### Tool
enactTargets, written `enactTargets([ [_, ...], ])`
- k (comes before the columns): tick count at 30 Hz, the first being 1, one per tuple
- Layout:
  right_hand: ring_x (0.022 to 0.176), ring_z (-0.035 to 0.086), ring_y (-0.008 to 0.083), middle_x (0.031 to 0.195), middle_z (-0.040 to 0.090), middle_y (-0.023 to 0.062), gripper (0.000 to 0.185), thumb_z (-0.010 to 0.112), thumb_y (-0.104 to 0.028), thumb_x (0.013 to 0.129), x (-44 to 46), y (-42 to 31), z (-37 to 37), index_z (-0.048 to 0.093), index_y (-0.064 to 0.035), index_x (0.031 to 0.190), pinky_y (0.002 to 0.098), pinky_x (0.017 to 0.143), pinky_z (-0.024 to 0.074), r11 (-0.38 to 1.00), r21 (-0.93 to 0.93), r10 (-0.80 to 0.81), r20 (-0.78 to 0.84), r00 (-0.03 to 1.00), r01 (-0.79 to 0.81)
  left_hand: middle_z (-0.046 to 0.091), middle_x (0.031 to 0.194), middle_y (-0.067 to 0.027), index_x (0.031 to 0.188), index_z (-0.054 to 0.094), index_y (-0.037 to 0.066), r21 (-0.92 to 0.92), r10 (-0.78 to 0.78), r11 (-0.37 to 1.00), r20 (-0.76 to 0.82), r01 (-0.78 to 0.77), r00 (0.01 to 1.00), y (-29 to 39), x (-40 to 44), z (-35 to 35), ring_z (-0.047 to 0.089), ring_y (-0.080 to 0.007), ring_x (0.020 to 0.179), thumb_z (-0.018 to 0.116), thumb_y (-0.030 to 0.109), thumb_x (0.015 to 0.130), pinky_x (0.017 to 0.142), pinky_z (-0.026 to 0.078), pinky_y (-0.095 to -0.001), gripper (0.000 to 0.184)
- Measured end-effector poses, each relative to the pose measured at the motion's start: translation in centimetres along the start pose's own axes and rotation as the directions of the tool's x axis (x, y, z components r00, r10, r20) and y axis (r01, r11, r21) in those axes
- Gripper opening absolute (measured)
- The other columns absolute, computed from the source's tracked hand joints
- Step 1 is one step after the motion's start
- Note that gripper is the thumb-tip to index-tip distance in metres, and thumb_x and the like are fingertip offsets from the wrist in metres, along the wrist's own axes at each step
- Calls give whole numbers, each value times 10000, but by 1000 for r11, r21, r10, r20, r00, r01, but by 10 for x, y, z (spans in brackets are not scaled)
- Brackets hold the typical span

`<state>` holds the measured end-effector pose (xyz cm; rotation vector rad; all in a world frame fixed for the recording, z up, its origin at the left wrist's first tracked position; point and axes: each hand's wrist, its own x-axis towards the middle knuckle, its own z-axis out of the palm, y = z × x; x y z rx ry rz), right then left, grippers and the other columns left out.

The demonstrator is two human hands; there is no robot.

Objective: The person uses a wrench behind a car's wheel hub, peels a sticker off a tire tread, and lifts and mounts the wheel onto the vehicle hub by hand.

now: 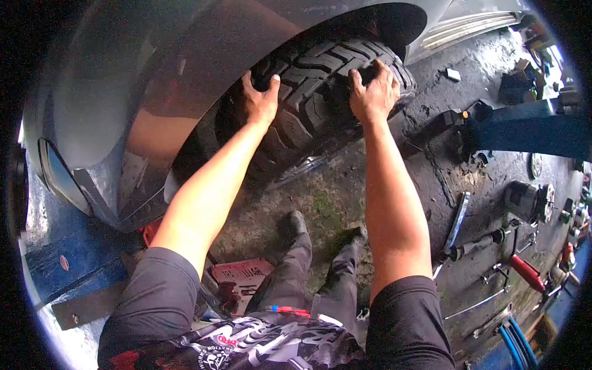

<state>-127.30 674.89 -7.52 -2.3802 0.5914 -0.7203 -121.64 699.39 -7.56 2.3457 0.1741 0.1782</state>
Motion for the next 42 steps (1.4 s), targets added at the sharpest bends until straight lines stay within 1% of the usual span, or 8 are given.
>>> enactTargets([
  [14,1330,353,367,1397,446,141,693,671,-381,776,-121,-110,-1,470,-76,1365,537,1099,230,979,-56,189,-136,973,-198,575,1347,-197,1327,544,-58,-190,418,903,171,-386,892,-75,39,-78,542,-304,1240,683,492,890,1081,381,-391,716],
  [19,1323,343,401,1403,433,179,685,657,-363,759,-132,-134,7,476,-81,1358,555,1090,223,996,-7,88,-119,989,-89,580,1370,-125,1320,582,2,-252,289,938,183,-239,940,-160,56,-85,534,-276,1243,639,394,950,1084,370,-381,542],
  [21,1326,339,403,1401,433,183,687,655,-362,756,-133,-136,7,477,-82,1357,558,1088,222,998,-6,55,-104,993,-56,607,1338,-103,1274,618,13,-340,-65,924,310,175,948,-150,68,-102,552,-275,1214,632,352,960,1063,388,-385,462],
  [23,1330,336,405,1401,439,179,701,672,-382,742,-132,-140,13,489,-86,1350,560,1085,222,998,-17,59,-103,993,-61,611,1331,-105,1268,621,12,4,199,979,163,-202,966,-156,64,-100,553,-275,1214,634,355,958,1061,390,-386,463],
  [26,1335,339,400,1402,447,167,728,699,-400,725,-130,-137,12,495,-86,1349,552,1094,216,997,-50,60,-77,995,-64,617,1320,-107,1259,625,9,557,608,604,140,-570,782,-159,55,-90,553,-276,1213,638,359,954,1059,392,-389,464],
  [29,1335,343,392,1392,456,161,739,709,-407,721,-126,-124,8,494,-80,1347,544,1106,209,999,-27,41,-73,996,-43,597,1332,-142,1285,597,-16,-265,209,951,170,-160,963,-136,24,-90,539,-295,1232,642,408,947,1082,368,-397,544],
  [36,1331,367,377,1352,484,162,762,722,-421,734,-113,-82,4,482,-75,1369,507,1123,214,999,43,-24,-17,1000,24,216,1586,-195,1522,226,-11,-397,94,915,33,-73,995,-119,-33,-62,231,-341,1452,639,539,914,1189,195,-449,918],
  [42,1297,428,358,1301,537,161,742,707,-431,767,-90,-48,2,478,-100,1390,480,1121,249,983,132,-128,-3,992,128,229,1586,-211,1541,225,56,-228,-20,974,-84,0,996,-88,-74,-57,231,-358,1467,604,574,916,1191,212,-477,895],
])
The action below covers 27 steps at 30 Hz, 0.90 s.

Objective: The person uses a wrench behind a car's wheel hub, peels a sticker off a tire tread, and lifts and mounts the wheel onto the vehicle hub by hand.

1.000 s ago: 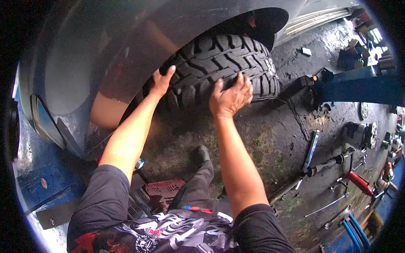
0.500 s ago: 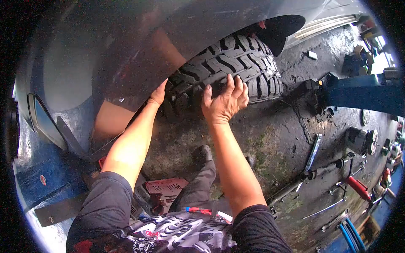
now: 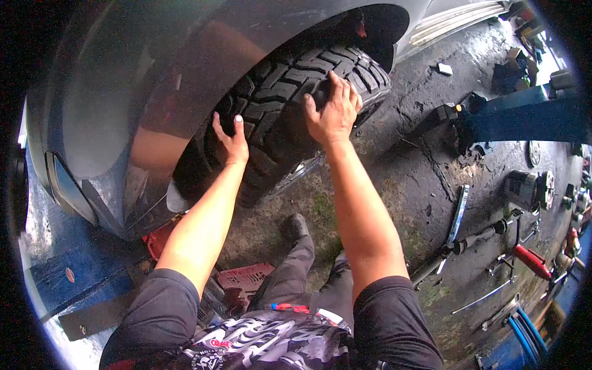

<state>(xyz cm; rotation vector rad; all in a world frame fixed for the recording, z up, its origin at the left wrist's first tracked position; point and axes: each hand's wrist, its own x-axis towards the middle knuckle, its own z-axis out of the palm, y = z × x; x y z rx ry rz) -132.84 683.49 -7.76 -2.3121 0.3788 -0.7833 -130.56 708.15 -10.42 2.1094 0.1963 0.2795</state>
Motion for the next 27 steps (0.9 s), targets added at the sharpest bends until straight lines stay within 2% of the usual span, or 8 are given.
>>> enactTargets([
  [5,1267,471,376,1294,573,177,698,705,-422,800,26,30,5,501,-85,1377,467,1108,307,995,80,-55,36,998,52,263,1573,-223,1534,221,30,103,-9,995,-93,19,996,11,-15,25,250,-366,1462,596,528,936,1187,218,-474,864],
  [6,1261,479,376,1293,576,179,687,704,-413,804,32,38,8,509,-81,1373,463,1100,320,991,120,-58,41,997,52,290,1555,-245,1540,213,47,279,-158,946,-40,163,987,46,-21,17,300,-391,1436,581,533,940,1170,255,-485,855],
  [8,1243,500,372,1281,585,187,668,703,-389,811,43,50,12,521,-67,1368,451,1081,357,986,151,-75,44,996,68,360,1513,-266,1542,222,83,350,31,936,-150,24,988,7,-13,43,382,-431,1381,559,571,929,1115,326,-525,854],
  [10,1245,501,377,1304,579,195,672,686,-403,828,60,63,17,515,-56,1377,448,1083,363,986,157,-67,69,995,56,379,1512,-250,1541,228,94,384,-128,909,-105,159,986,43,-10,50,423,-443,1353,555,564,927,1101,339,-535,840],
  [11,1250,499,378,1320,574,196,673,679,-408,835,65,66,18,511,-53,1382,445,1086,363,986,159,-66,80,995,53,379,1518,-240,1546,215,108,458,-38,884,-135,97,990,48,-9,53,455,-450,1327,554,554,928,1100,343,-530,834],
  [13,1264,496,366,1334,581,181,658,661,-408,856,69,70,22,508,-49,1386,430,1094,363,990,133,-62,89,994,50,379,1524,-224,1546,211,110,488,-78,864,-106,120,991,51,-4,55,458,-443,1328,553,560,926,1097,349,-529,839],
  [17,1258,498,351,1333,594,149,628,648,-407,877,73,75,30,515,-58,1382,430,1087,367,998,53,-28,91,995,23,362,1511,-273,1533,198,36,220,-24,975,-83,41,996,35,16,69,406,-429,1369,592,526,925,1121,336,-493,875],
  [27,1269,473,366,1327,573,171,592,631,-376,890,60,55,24,512,-38,1362,436,1103,335,1000,-11,3,36,999,-3,355,1481,-322,1502,218,-32,78,-129,990,109,121,986,48,32,50,400,-456,1362,595,622,883,1118,348,-478,976],
])
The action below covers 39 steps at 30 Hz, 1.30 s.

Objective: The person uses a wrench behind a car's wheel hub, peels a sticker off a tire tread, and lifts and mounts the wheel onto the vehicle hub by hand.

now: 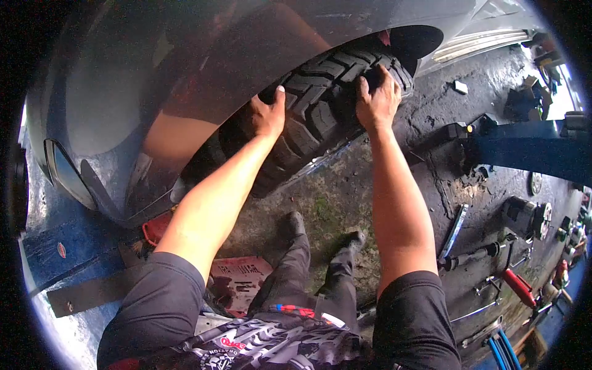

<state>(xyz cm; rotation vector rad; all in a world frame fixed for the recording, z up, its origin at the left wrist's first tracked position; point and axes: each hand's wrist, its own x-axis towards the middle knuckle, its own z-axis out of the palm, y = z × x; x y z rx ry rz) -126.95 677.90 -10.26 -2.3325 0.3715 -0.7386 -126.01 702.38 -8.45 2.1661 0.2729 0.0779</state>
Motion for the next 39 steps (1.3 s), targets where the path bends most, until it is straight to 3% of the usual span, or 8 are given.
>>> enactTargets([
  [4,1276,457,374,1318,563,191,582,635,-337,874,-11,-18,1,508,-25,1348,447,1108,316,997,-29,65,-62,996,-67,439,1425,-310,1434,339,-72,-26,249,968,-41,-250,968,-7,24,-12,467,-441,1306,634,604,870,1085,375,-470,928],
  [7,1289,438,380,1335,548,192,618,630,-343,856,-18,-27,3,484,-24,1365,461,1123,287,993,-25,109,-97,989,-112,512,1377,-285,1362,461,-77,-72,312,947,-6,-312,950,-3,35,-24,504,-423,1274,672,579,858,1069,387,-458,854],
  [11,1334,380,372,1390,493,190,658,605,-376,847,-26,-49,-3,454,-27,1384,480,1151,223,978,-67,193,-97,976,-200,523,1389,-254,1365,478,-64,-3,418,909,35,-418,908,-11,64,-30,518,-396,1263,689,571,854,1065,387,-436,842],
  [18,1321,375,378,1383,470,158,679,641,-395,802,-36,-73,-10,481,-79,1381,523,1118,224,976,-101,179,-123,976,-192,421,1445,-231,1414,403,-75,-189,532,836,46,-515,846,-29,71,-36,407,-347,1331,690,461,911,1128,294,-443,789],
  [21,1324,369,386,1379,476,162,710,656,-417,788,-32,-77,-15,476,-84,1390,525,1122,217,986,-70,146,-86,986,-152,381,1473,-245,1441,352,-92,-146,397,913,100,-381,912,-19,59,-48,371,-348,1360,679,496,910,1145,270,-453,857],
  [30,1326,390,364,1363,505,144,748,671,-492,790,-11,-55,-11,473,-104,1398,488,1131,240,998,-44,33,-42,999,-35,295,1531,-270,1491,251,-73,73,262,964,-87,-256,961,-31,40,-32,268,-371,1442,606,567,923,1181,226,-467,926],
  [32,1326,400,362,1358,521,143,730,651,-504,818,-3,-47,-13,472,-112,1408,480,1132,251,999,-38,-4,-24,1000,3,312,1532,-276,1513,247,-11,221,141,967,-47,-128,989,-6,19,-38,351,-417,1403,556,587,937,1151,297,-475,886],
  [39,1305,454,376,1351,567,182,716,651,-493,845,29,-7,-9,488,-99,1420,459,1121,302,994,52,-100,63,993,96,354,1520,-268,1560,138,91,281,135,956,-181,-80,974,3,-7,1,418,-447,1351,535,510,960,1096,365,-507,832],
])
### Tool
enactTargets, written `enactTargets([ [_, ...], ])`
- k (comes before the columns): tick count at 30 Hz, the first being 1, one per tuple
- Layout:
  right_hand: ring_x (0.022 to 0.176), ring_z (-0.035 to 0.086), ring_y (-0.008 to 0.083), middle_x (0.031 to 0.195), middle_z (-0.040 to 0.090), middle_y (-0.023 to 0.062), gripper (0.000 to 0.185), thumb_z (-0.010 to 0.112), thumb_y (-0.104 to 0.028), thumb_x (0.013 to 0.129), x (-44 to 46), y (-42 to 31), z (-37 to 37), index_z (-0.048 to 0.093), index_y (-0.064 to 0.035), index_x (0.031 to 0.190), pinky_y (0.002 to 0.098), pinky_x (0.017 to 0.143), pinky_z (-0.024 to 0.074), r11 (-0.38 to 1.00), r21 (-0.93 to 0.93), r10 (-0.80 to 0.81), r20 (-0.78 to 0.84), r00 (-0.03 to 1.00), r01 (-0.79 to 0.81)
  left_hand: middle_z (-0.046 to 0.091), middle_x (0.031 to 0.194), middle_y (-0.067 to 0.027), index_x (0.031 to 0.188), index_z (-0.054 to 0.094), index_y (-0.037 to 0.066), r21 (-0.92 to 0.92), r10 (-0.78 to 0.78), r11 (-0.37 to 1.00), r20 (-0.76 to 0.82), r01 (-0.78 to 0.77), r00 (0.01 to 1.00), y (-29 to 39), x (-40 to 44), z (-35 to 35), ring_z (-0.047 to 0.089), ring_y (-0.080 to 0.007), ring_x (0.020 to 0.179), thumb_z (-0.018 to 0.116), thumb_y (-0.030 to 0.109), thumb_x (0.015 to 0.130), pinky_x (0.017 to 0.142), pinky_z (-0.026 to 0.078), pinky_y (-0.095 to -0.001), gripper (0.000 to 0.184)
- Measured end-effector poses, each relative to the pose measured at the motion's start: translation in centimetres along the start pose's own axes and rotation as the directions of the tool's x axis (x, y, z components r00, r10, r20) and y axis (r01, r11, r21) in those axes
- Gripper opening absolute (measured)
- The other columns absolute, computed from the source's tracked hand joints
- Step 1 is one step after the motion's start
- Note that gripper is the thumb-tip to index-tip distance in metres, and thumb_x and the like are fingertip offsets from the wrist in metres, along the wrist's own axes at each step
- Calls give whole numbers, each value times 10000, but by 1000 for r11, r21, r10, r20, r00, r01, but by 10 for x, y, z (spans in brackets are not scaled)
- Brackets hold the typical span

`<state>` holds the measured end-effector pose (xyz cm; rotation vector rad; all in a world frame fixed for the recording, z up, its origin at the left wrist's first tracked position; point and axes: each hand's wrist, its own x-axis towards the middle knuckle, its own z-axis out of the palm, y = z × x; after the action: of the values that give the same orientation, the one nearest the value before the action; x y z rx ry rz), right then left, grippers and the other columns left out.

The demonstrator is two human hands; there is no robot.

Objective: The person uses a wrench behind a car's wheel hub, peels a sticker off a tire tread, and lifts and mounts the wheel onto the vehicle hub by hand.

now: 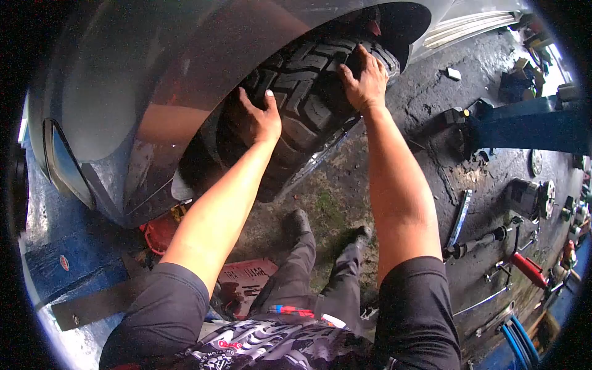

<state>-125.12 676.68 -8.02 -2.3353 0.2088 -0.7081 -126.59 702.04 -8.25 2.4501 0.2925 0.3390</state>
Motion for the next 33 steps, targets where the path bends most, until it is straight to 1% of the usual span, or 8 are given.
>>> enactTargets([
  [4,1291,479,390,1340,578,210,681,645,-462,871,15,23,10,491,-84,1417,449,1102,356,998,48,-28,29,999,27,383,1502,-257,1542,199,76,153,-41,987,-32,45,999,29,-9,-3,464,-439,1314,567,457,945,1067,393,-522,798],
  [7,1297,475,385,1350,571,210,688,648,-458,873,19,35,17,485,-74,1420,444,1111,351,999,46,-15,52,999,13,361,1507,-274,1540,200,62,41,8,999,-55,-6,998,24,-4,12,444,-431,1337,577,452,945,1082,384,-516,805],
  [9,1308,466,385,1370,554,213,689,638,-465,879,20,40,22,484,-69,1421,442,1116,348,999,39,8,48,999,-9,355,1500,-294,1536,188,41,-60,-54,997,-1,54,999,19,3,23,428,-442,1347,572,458,949,1093,373,-512,815],
  [13,1307,459,389,1393,538,198,681,618,-462,891,22,42,24,478,-57,1420,442,1115,346,998,-1,55,70,996,-55,348,1486,-330,1523,172,-3,-330,-37,943,56,53,998,24,11,32,411,-463,1354,573,487,945,1107,359,-503,858],
  [17,1295,463,389,1379,547,187,663,624,-440,891,18,34,20,483,-47,1406,439,1111,347,995,-50,87,52,995,-84,359,1481,-329,1502,204,-36,-243,-100,958,220,153,971,34,21,14,423,-466,1342,593,527,920,1105,361,-493,899],
  [19,1290,465,386,1360,556,187,650,636,-419,881,15,28,19,490,-44,1391,439,1108,344,993,-57,102,19,995,-101,376,1468,-331,1488,236,-46,-166,-66,981,217,104,974,33,28,10,433,-466,1333,601,549,905,1100,365,-491,910],
  [25,1335,425,366,1396,520,188,656,631,-415,869,-4,18,21,484,-48,1393,444,1146,288,984,-79,152,-73,986,-158,448,1425,-325,1437,355,-76,-244,197,955,93,-170,976,12,48,11,464,-452,1313,628,597,868,1095,375,-464,922],
  [33,1369,353,372,1429,472,166,698,632,-398,839,-35,-27,23,441,-86,1433,503,1161,213,934,-72,335,-169,927,-350,486,1448,-250,1335,570,-18,-159,343,937,240,-312,908,9,84,-13,471,-412,1323,564,733,828,1099,356,-438,907],
])
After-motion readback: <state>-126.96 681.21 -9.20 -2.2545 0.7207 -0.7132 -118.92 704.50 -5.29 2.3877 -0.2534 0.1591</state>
